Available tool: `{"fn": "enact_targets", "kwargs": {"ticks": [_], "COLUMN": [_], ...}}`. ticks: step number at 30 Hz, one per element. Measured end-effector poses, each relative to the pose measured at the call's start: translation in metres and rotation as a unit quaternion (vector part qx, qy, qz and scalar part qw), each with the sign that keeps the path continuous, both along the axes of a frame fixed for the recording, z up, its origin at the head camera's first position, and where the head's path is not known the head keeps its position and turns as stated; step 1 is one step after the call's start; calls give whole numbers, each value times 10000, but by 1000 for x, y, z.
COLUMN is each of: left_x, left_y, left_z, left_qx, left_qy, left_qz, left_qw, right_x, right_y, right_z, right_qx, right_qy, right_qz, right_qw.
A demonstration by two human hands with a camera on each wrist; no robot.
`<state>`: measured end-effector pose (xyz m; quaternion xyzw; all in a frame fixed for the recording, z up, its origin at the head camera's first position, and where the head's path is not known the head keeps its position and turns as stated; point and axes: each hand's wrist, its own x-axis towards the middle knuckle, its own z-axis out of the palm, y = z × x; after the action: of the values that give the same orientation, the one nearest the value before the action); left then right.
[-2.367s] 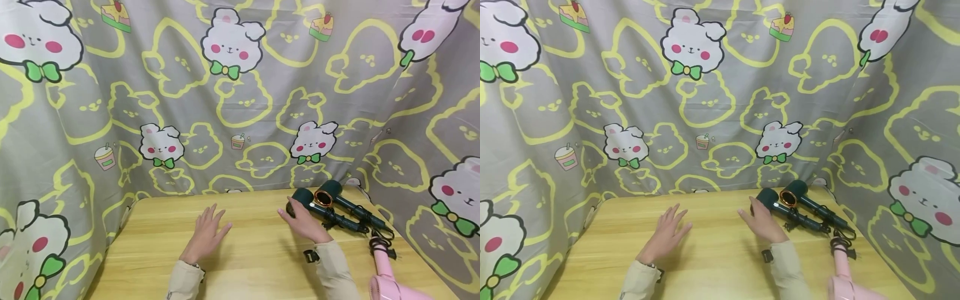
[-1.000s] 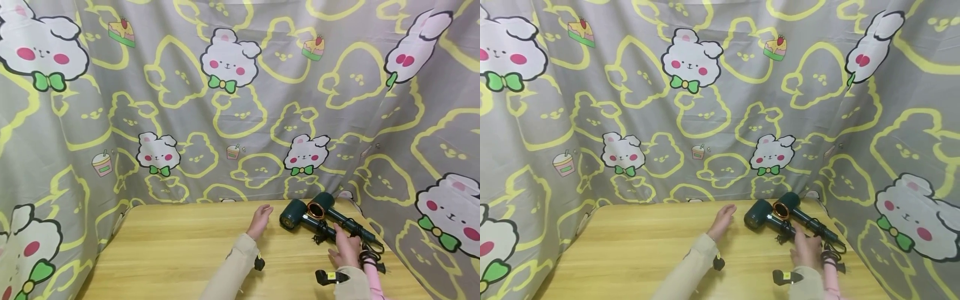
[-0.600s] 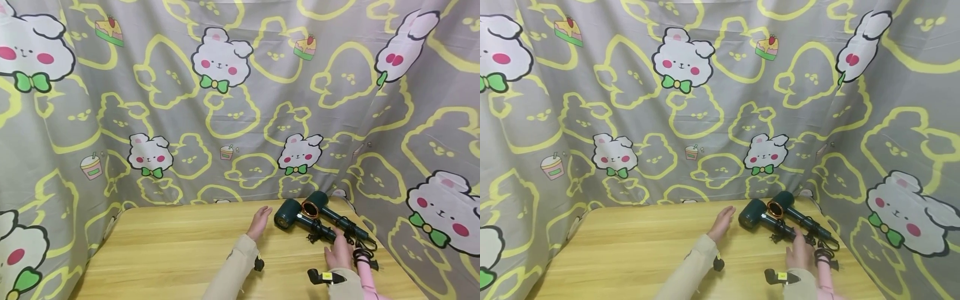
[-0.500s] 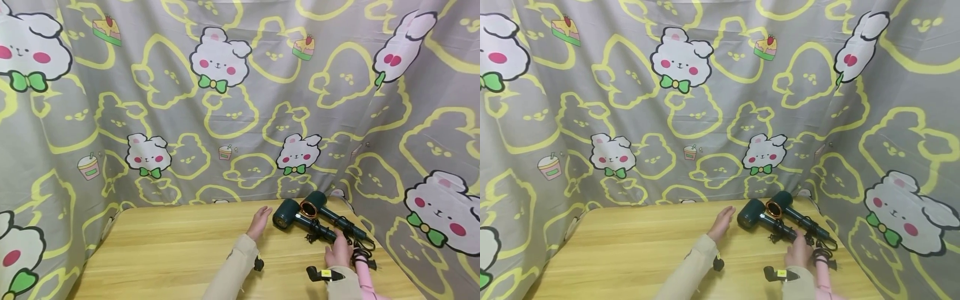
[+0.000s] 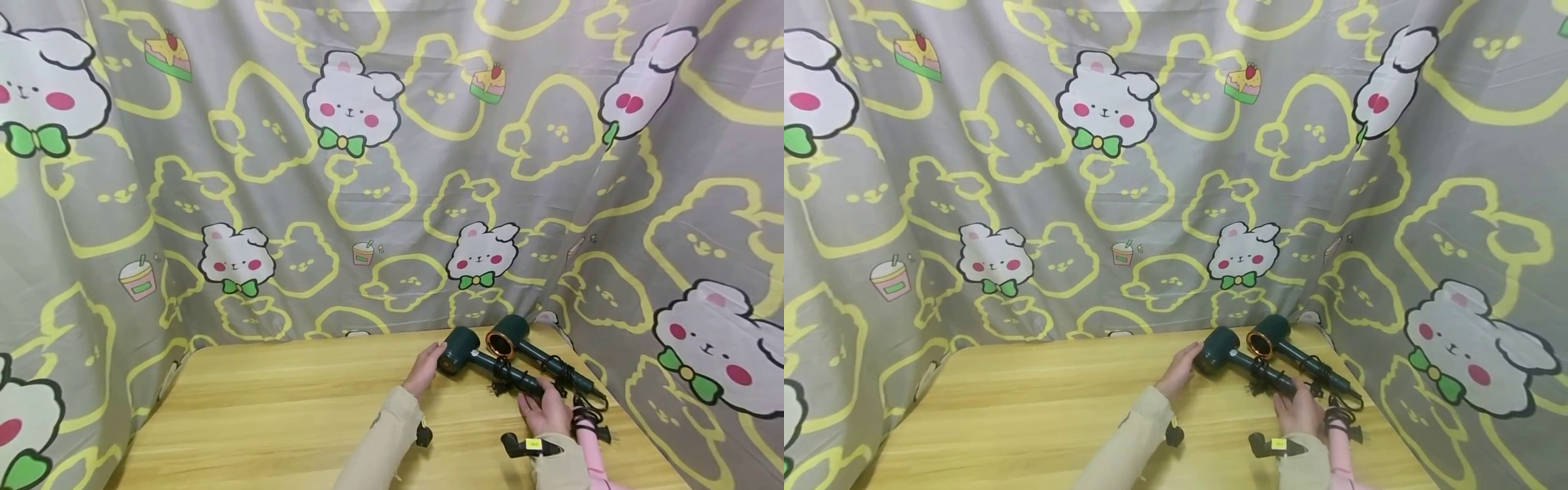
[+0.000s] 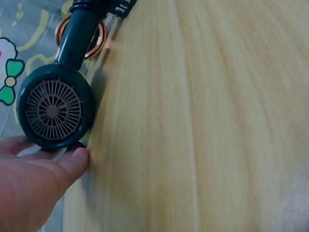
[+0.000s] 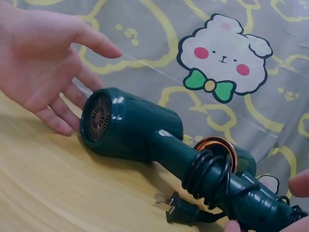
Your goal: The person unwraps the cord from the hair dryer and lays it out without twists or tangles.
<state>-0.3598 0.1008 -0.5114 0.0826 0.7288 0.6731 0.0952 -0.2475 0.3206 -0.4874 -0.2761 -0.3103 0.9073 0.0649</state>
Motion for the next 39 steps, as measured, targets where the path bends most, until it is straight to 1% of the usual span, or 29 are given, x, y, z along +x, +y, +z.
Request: {"fn": "enact_targets", "kwargs": {"ticks": [3,5,8,11,14,17,19,21,24,26,28,30,32,34,36,38,39], "left_x": [4,8,13,15,19,26,33,40,51,57,62,66,67,67,64,62,60], "left_y": [-6,-10,-16,-24,-35,-49,-60,-71,-88,-98,-110,-122,-137,-153,-169,-183,-190], "left_z": [0,3,9,15,19,23,26,29,32,34,35,38,43,51,60,67,70], "left_qx": [85,178,354,531,739,831,687,503,197,90,3,-229,-571,-1005,-1549,-2026,-2228], "left_qy": [-103,-142,-167,-181,-96,93,254,386,606,776,1012,1267,1555,1791,2000,2138,2198], "left_qz": [19,51,129,226,310,418,529,638,737,717,628,576,507,411,304,107,11], "left_qw": [9999,9997,9991,9982,9967,9956,9959,9959,9952,9944,9929,9900,9849,9778,9670,9556,9498], "right_x": [-1,-1,-2,-4,-6,-7,-8,-9,-11,-13,-13,-14,-14,-14,-15,-17,-18], "right_y": [-2,-2,-3,-7,-13,-22,-28,-33,-43,-49,-57,-64,-72,-82,-92,-103,-108], "right_z": [-3,-5,-7,-4,1,5,7,10,15,17,20,24,27,31,35,38,40], "right_qx": [245,391,585,732,709,701,760,990,1244,1280,1150,1037,1008,1042,1118,1125,1144], "right_qy": [-4,95,166,227,327,533,696,782,931,1059,1222,1317,1392,1464,1546,1615,1685], "right_qz": [268,429,466,599,730,965,1137,1304,1400,1428,1441,1474,1527,1564,1594,1599,1647], "right_qw": [9993,9983,9971,9953,9943,9914,9882,9834,9779,9757,9752,9748,9732,9712,9686,9673,9651]}}
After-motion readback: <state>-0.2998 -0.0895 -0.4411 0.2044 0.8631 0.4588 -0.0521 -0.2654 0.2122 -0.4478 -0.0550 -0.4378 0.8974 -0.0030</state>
